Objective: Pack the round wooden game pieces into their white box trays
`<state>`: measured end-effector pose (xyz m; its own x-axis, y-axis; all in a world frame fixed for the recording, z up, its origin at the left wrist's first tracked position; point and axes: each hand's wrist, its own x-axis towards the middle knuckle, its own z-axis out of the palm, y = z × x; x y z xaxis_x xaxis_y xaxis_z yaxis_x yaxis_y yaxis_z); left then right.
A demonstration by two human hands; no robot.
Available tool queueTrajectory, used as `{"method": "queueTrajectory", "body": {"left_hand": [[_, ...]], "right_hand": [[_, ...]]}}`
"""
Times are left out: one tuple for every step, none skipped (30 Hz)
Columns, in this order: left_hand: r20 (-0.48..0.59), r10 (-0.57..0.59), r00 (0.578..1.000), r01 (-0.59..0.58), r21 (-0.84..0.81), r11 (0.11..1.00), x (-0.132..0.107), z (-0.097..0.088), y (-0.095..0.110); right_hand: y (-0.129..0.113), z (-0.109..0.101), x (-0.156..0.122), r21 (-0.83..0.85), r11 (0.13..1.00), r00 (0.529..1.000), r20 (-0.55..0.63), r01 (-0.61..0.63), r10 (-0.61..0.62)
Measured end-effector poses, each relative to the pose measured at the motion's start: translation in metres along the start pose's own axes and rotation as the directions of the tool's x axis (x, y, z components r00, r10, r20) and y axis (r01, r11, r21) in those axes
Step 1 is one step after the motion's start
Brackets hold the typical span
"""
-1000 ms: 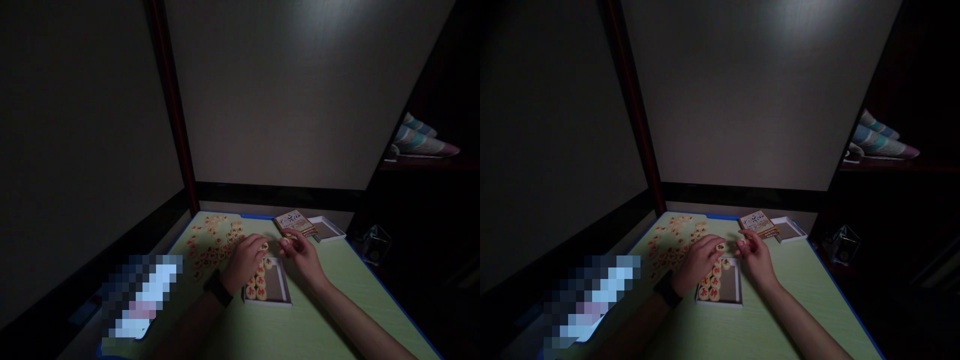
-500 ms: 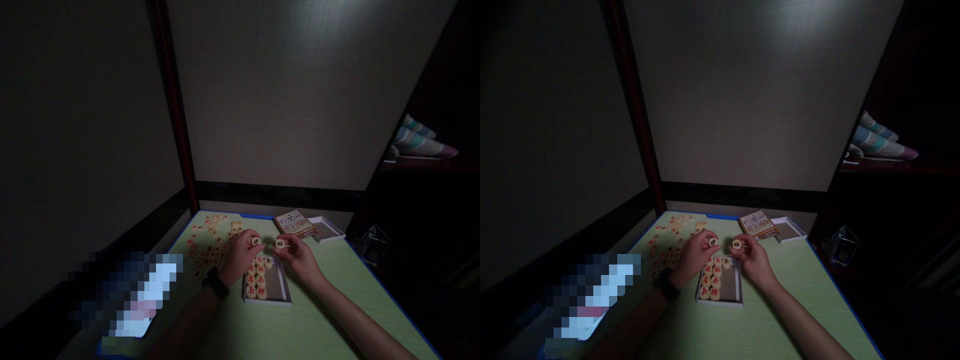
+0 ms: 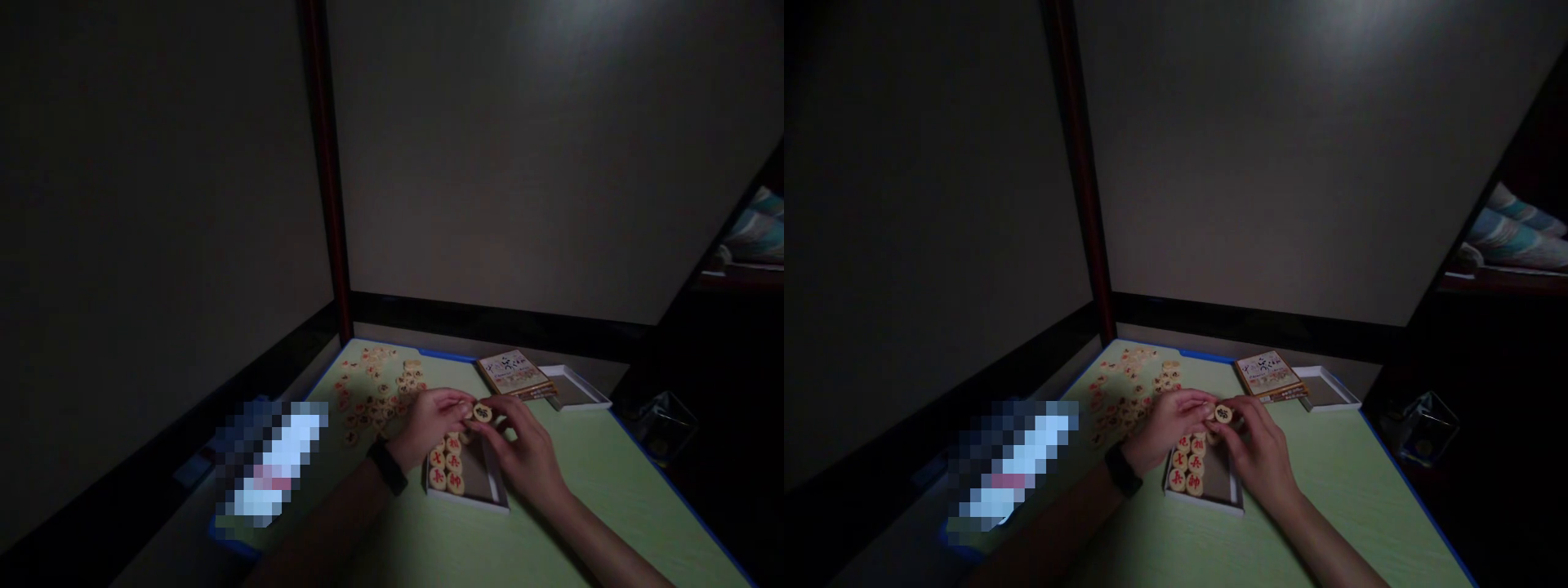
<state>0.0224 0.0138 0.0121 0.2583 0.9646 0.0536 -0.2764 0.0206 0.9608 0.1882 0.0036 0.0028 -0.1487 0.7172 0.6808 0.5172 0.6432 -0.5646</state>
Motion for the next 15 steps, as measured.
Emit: {"method": "queueTrajectory", "body": {"left_hand": [[0.007, -0.006, 1.000, 0.007, -0.009, 1.000, 0.000, 0.000, -0.001], [0.013, -0.012, 1.000, 0.012, -0.019, 1.000, 0.001, 0.000, -0.002], [0.017, -0.017, 1.000, 0.018, -0.029, 0.999, 0.001, 0.000, -0.002], [0.019, -0.025, 1.000, 0.025, -0.037, 0.999, 0.001, -0.001, -0.002], [0.019, -0.031, 0.999, 0.032, -0.042, 0.999, 0.002, -0.001, -0.003], [0.019, -0.036, 0.999, 0.037, -0.043, 0.998, 0.002, -0.002, -0.003], [0.019, -0.040, 0.999, 0.041, -0.039, 0.998, 0.002, -0.002, -0.003], [0.015, -0.043, 0.999, 0.044, -0.031, 0.999, 0.003, -0.003, -0.003], [0.003, -0.047, 0.999, 0.047, -0.021, 0.999, 0.003, -0.003, -0.002], [-0.014, -0.051, 0.999, 0.051, -0.009, 0.999, 0.004, -0.004, -0.002], [-0.036, -0.055, 0.998, 0.055, 0.000, 0.999, 0.005, -0.004, -0.002], [-0.060, -0.059, 0.996, 0.060, 0.009, 0.998, 0.006, -0.005, -0.001], [-0.078, -0.064, 0.995, 0.066, 0.017, 0.998, 0.008, -0.006, 0.000], [-0.083, -0.071, 0.994, 0.073, 0.024, 0.997, 0.010, -0.008, 0.002], [-0.076, -0.077, 0.994, 0.079, 0.031, 0.996, 0.012, -0.011, 0.004]], "right_hand": [[0.001, 0.000, 0.000, -0.008, 1.000, 1.000, -0.001, -0.003, 0.003], [0.003, 0.001, 0.000, -0.012, 1.000, 1.000, 0.003, -0.002, 0.002], [0.004, 0.001, 0.000, -0.014, 1.000, 1.000, 0.011, 0.003, -0.003], [0.006, 0.001, 0.000, -0.018, 1.000, 1.000, 0.025, 0.014, -0.013], [0.007, 0.002, 0.000, -0.026, 0.999, 0.999, 0.042, 0.027, -0.026], [0.009, 0.002, 0.001, -0.040, 0.998, 0.997, 0.062, 0.045, -0.042], [0.010, 0.003, 0.003, -0.062, 0.996, 0.995, 0.084, 0.066, -0.061], [0.010, 0.003, 0.005, -0.086, 0.992, 0.991, 0.109, 0.089, -0.079], [0.010, 0.004, 0.007, -0.111, 0.987, 0.986, 0.135, 0.113, -0.098], [0.009, 0.005, 0.011, -0.129, 0.982, 0.980, 0.164, 0.135, -0.113], [0.008, 0.007, 0.014, -0.142, 0.978, 0.973, 0.193, 0.154, -0.125], [0.006, 0.008, 0.018, -0.149, 0.974, 0.966, 0.222, 0.169, -0.134], [0.004, 0.010, 0.023, -0.152, 0.972, 0.959, 0.248, 0.180, -0.139], [0.002, 0.012, 0.028, -0.155, 0.970, 0.952, 0.272, 0.187, -0.140], [0.001, 0.014, 0.034, -0.157, 0.969, 0.945, 0.296, 0.191, -0.139]]}}
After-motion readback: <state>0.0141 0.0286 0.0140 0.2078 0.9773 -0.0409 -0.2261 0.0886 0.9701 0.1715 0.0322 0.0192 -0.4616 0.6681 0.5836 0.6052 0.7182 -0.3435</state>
